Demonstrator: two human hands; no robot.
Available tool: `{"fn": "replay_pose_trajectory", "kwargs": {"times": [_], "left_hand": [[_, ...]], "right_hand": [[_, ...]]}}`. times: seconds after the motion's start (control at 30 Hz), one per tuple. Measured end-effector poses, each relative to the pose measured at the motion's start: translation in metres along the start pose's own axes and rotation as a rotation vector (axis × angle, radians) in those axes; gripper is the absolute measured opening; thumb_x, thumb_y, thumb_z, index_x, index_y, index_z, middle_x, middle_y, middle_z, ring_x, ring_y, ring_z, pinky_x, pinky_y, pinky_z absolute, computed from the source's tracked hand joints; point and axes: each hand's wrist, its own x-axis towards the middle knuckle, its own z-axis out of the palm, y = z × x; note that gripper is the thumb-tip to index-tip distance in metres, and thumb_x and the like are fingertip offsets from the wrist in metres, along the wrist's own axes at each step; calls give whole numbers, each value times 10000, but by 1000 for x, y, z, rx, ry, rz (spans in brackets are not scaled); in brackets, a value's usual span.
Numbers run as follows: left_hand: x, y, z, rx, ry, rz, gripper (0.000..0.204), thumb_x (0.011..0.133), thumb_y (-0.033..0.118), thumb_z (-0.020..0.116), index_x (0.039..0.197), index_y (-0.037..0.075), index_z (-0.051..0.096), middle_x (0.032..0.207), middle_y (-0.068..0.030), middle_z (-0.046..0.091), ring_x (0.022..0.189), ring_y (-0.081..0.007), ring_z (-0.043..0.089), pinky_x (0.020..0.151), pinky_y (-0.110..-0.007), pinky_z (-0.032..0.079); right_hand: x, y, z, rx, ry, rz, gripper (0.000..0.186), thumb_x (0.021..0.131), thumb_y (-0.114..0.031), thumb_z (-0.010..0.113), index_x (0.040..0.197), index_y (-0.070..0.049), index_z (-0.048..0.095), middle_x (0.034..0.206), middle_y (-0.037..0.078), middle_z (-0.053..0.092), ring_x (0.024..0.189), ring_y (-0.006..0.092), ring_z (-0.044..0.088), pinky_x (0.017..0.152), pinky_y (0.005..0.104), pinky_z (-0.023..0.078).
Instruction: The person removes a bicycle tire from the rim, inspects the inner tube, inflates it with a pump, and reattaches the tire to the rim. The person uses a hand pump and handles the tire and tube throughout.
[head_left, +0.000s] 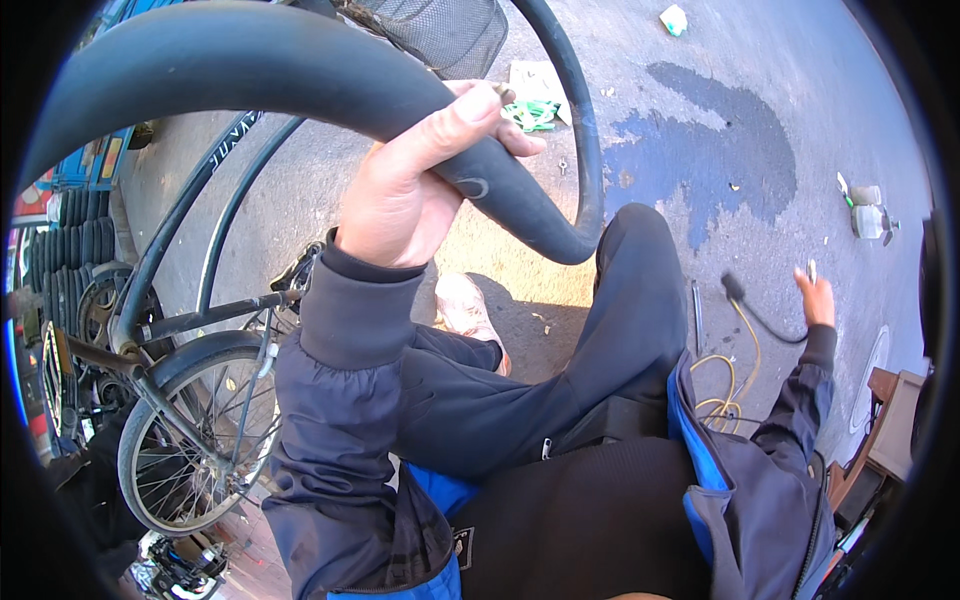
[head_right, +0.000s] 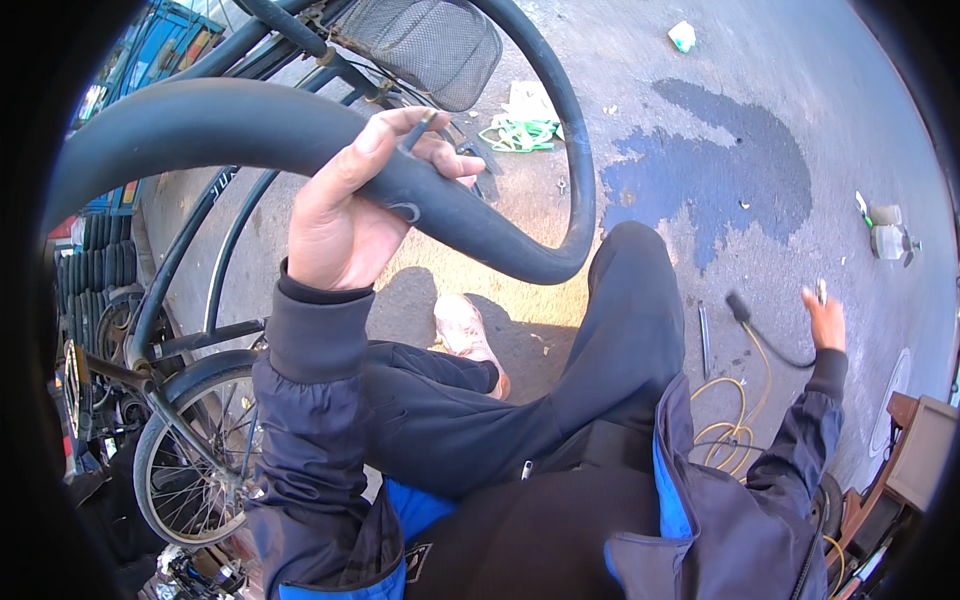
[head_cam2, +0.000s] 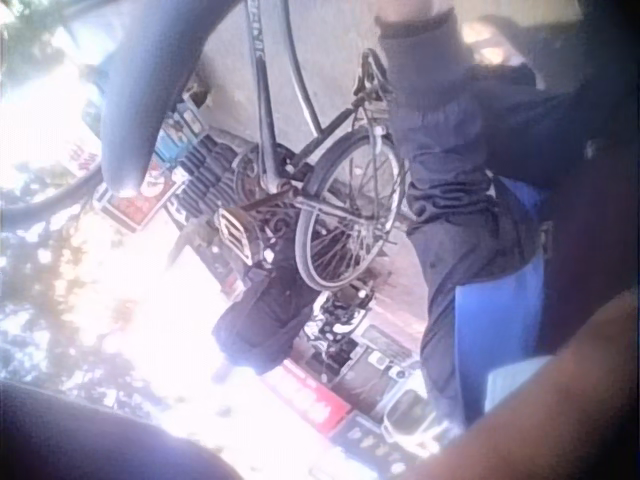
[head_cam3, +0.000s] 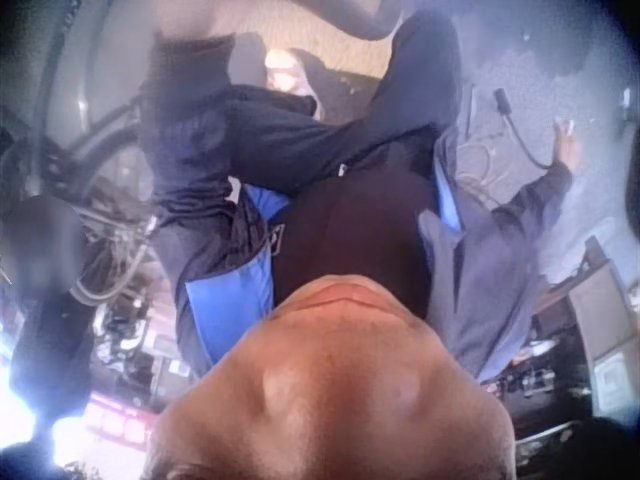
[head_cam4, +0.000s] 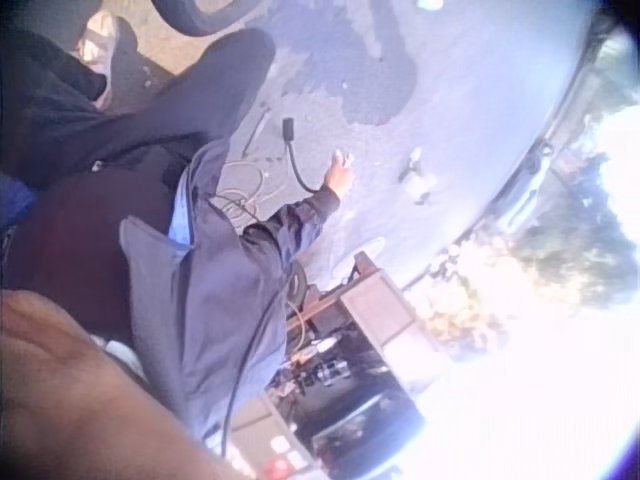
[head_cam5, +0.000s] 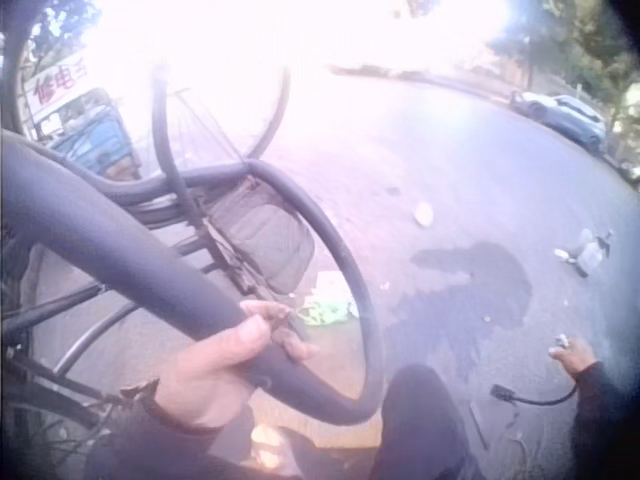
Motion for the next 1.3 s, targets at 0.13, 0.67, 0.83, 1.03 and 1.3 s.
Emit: {"fn": "replay_pose_trajectory", "kwargs": {"times": [0.13,0.67,0.83,1.03,1.3], "left_hand": [[6,-4,5,-28,54,7,477,1012,348,642,1271,-48,582,1092,-170,662,1077,-337,675,983,-497,520],[23,-17,7,-55,250,16,453,912,445,789,1096,60,637,880,-93,657,823,-224,706,720,-383,588],[31,-16,-5,-58,259,-17,453,944,419,760,1151,57,582,957,-87,614,874,-270,724,760,-470,620],[27,-6,-20,-10,164,16,555,961,412,730,1279,1,534,1085,-223,675,1070,-343,687,976,-526,553],[19,6,-27,0,157,-51,507,1000,460,609,1244,17,584,1178,-240,682,1160,-362,674,965,-537,559]], "right_hand": [[-13,110,55,129,-37,402,577,867,-529,745,775,36,673,686,75,614,619,171,532,582,430,423],[-69,-242,104,929,-218,-393,485,929,-193,761,1333,0,575,1180,131,674,1113,202,638,981,333,509],[-173,-433,86,711,-259,-861,699,873,-262,827,1417,-19,462,1217,204,663,1146,272,661,1008,392,501],[-179,-469,92,993,-656,-720,507,952,-327,755,1282,-14,533,898,76,667,775,176,653,708,309,501],[-162,-461,80,1351,-1172,-579,510,978,-511,666,1126,-36,554,747,25,569,582,85,524,556,233,422]]}}
